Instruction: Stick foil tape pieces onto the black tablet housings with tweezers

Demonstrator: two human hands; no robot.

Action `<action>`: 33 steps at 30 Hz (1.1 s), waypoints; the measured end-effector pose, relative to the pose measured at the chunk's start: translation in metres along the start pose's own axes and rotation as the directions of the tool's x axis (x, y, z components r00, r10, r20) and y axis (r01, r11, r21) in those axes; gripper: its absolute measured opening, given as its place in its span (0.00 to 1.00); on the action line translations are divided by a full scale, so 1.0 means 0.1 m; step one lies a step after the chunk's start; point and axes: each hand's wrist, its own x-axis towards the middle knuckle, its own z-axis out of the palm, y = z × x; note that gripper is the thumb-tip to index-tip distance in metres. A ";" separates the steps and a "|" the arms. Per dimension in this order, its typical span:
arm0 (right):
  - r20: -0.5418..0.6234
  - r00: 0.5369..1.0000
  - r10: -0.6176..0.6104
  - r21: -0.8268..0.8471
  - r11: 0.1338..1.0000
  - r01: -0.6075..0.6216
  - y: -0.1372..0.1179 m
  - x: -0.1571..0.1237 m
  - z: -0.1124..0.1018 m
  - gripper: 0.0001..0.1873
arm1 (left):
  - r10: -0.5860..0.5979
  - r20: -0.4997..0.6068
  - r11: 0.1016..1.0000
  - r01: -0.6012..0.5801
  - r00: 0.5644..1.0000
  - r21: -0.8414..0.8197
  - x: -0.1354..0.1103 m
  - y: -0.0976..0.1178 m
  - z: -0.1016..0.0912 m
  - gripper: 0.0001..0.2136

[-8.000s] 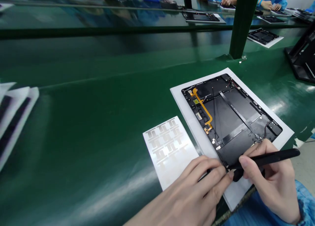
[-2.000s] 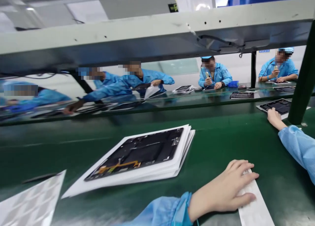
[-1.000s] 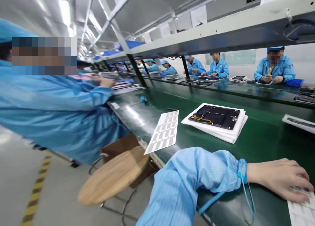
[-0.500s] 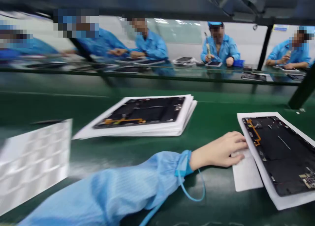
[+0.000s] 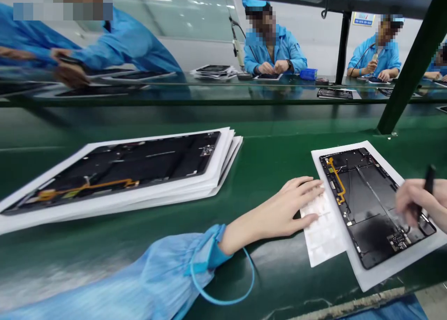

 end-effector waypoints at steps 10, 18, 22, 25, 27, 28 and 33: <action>0.453 0.891 -0.029 0.397 0.901 -0.173 -0.10 1.04 0.93 0.31 | -0.119 0.114 0.987 0.104 0.986 0.125 0.07 0.14 0.00 0.30; 0.325 0.944 -0.060 0.381 0.922 -0.073 0.03 0.93 1.05 0.19 | -0.120 0.105 0.990 0.111 0.987 0.085 0.09 0.18 -0.01 0.33; 0.286 0.956 -0.066 0.365 0.930 -0.045 0.02 0.92 1.08 0.15 | -0.124 0.107 0.989 0.114 0.987 0.089 0.09 0.19 -0.01 0.35; 0.280 0.958 -0.066 0.349 0.937 -0.037 0.00 0.93 1.09 0.12 | -0.121 0.108 0.989 0.111 0.987 0.096 0.09 0.18 0.00 0.35; 0.283 0.957 -0.065 0.335 0.942 -0.036 0.00 0.94 1.09 0.10 | -0.122 0.110 0.989 0.111 0.986 0.101 0.09 0.18 0.00 0.36; 0.287 0.956 -0.064 0.329 0.944 -0.036 0.00 0.95 1.08 0.10 | -0.121 0.112 0.989 0.110 0.986 0.103 0.09 0.18 0.00 0.37; 0.308 0.949 -0.072 0.306 0.952 -0.027 0.00 0.95 1.08 0.10 | -0.117 0.112 0.988 0.105 0.987 0.111 0.09 0.19 0.00 0.36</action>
